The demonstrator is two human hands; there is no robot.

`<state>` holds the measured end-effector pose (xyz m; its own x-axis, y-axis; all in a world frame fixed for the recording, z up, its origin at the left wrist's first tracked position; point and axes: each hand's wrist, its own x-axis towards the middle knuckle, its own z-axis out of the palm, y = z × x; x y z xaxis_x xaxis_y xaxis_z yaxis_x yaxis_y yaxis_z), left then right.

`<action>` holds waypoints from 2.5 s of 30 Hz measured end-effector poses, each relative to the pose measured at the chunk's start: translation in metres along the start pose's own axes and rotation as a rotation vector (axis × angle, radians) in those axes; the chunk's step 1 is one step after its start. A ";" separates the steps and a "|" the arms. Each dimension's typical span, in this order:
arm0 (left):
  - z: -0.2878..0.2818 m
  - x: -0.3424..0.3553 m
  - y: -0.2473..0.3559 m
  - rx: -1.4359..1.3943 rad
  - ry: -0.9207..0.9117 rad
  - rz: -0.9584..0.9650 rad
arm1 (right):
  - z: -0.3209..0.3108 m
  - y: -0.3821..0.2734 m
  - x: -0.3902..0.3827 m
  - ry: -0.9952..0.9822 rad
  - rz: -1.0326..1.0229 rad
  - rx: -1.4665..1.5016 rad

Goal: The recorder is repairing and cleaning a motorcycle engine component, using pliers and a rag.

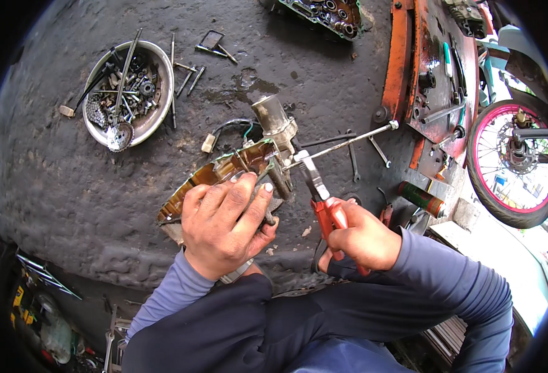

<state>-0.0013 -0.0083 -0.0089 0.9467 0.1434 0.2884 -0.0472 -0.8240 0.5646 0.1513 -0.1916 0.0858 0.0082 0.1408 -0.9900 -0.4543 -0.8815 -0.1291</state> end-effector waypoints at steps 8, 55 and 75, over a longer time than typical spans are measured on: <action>-0.001 0.003 0.001 -0.032 0.030 -0.023 | 0.039 0.023 0.016 0.334 -0.429 -0.411; 0.001 0.001 0.000 0.006 -0.019 -0.044 | 0.035 0.070 0.068 0.476 -0.637 -0.365; -0.004 0.002 -0.001 -0.070 -0.032 -0.060 | 0.032 0.067 0.060 0.471 -0.674 -0.445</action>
<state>-0.0003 -0.0053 -0.0055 0.9582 0.1724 0.2285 -0.0117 -0.7739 0.6332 0.0930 -0.2282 0.0196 0.5503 0.5740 -0.6064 0.1601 -0.7853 -0.5980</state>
